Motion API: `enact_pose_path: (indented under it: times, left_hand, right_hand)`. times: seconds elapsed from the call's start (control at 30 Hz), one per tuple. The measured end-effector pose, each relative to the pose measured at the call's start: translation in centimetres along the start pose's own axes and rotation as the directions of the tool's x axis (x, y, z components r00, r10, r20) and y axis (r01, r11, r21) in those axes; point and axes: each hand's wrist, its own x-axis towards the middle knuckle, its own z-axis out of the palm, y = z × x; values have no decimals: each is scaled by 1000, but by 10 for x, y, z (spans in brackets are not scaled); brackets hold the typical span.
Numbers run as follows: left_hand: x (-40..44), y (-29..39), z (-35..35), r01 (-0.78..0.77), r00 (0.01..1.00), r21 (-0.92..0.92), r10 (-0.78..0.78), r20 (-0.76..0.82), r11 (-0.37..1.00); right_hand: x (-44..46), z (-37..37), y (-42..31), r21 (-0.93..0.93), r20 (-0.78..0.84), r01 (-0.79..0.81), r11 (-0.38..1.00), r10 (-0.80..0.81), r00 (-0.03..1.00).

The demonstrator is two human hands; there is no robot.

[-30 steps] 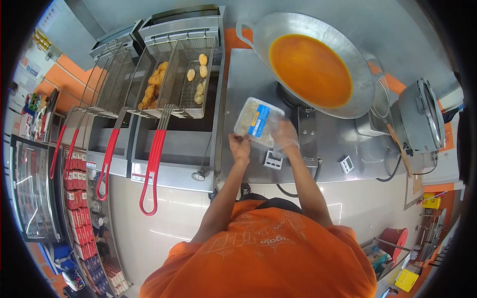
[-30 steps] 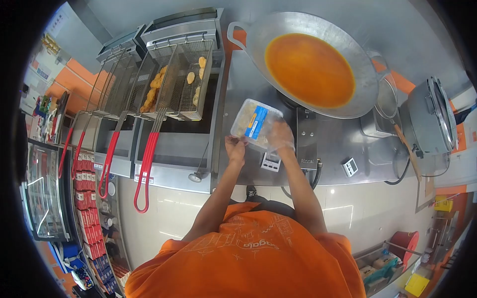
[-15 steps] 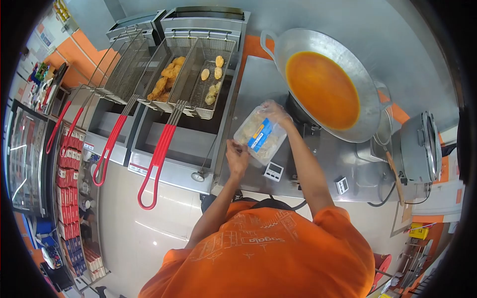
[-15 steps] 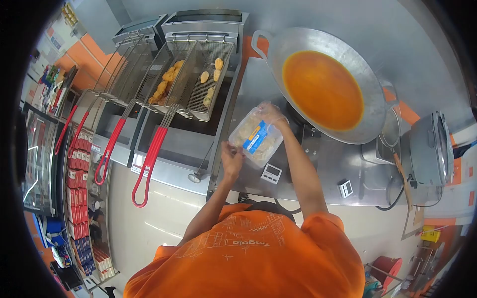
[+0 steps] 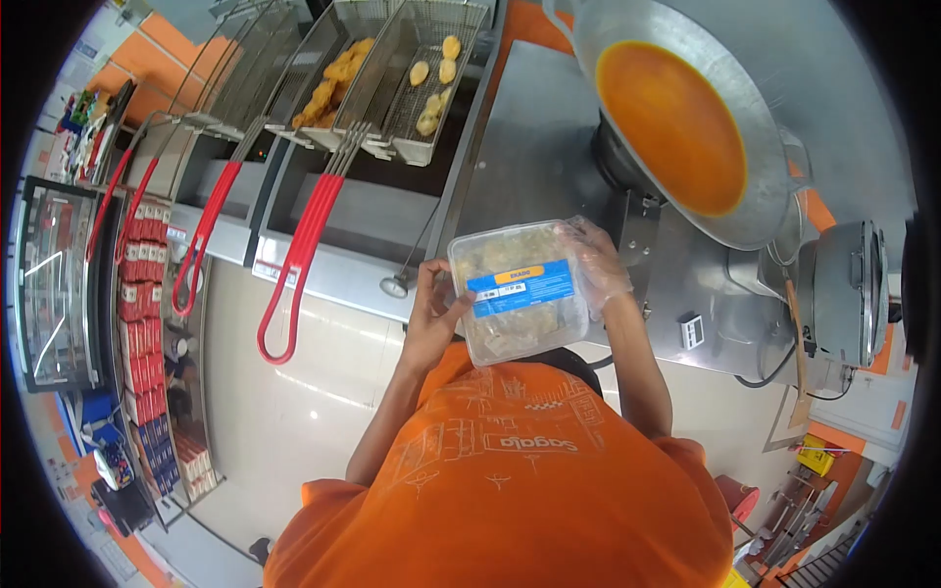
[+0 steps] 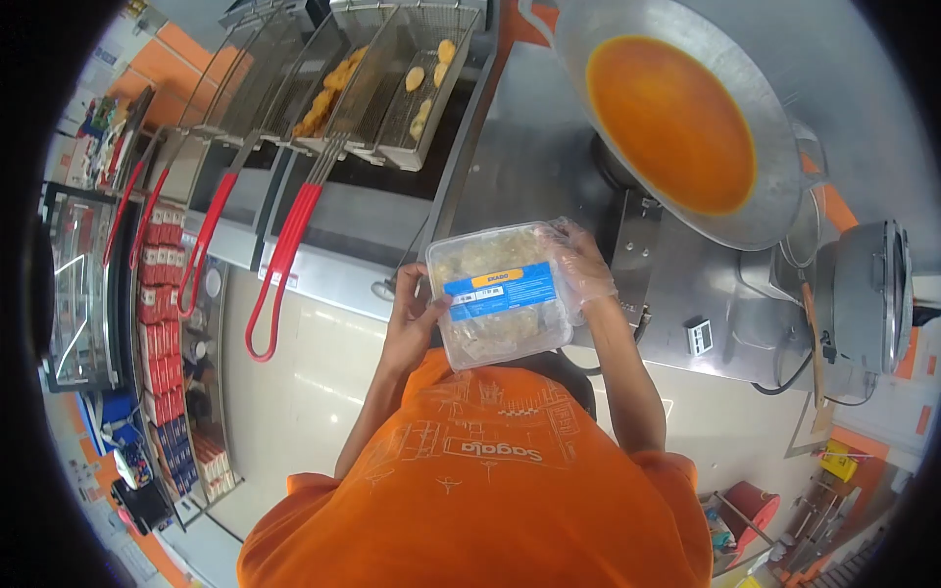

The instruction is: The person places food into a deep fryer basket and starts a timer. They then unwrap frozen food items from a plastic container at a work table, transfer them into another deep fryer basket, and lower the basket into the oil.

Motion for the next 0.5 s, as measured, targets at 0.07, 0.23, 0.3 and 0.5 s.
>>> enact_pose_path:
  times: [0.07, 0.23, 0.3, 0.5]
  left_hand:
    - [-12, -3, -12, 28, 1000, -69, -27, 12, 997]
    - [-65, -3, -35, -11, 1000, -29, 10, -10, 1000]
    - [-93, -1, -38, -27, 997, 40, 30, -64, 999]
    - [-155, -31, -28, -71, 955, -30, 59, -290, 997]
  right_hand:
    - [-21, 10, -7, 14, 18, 2, 1000, -2, 1000]
    - [-35, 22, 21, 201, 159, -51, 978, 18, 987]
    - [-40, 43, 17, 76, 197, -105, 992, 89, 976]
    - [-35, 68, 54, -113, 340, -219, 969, 245, 908]
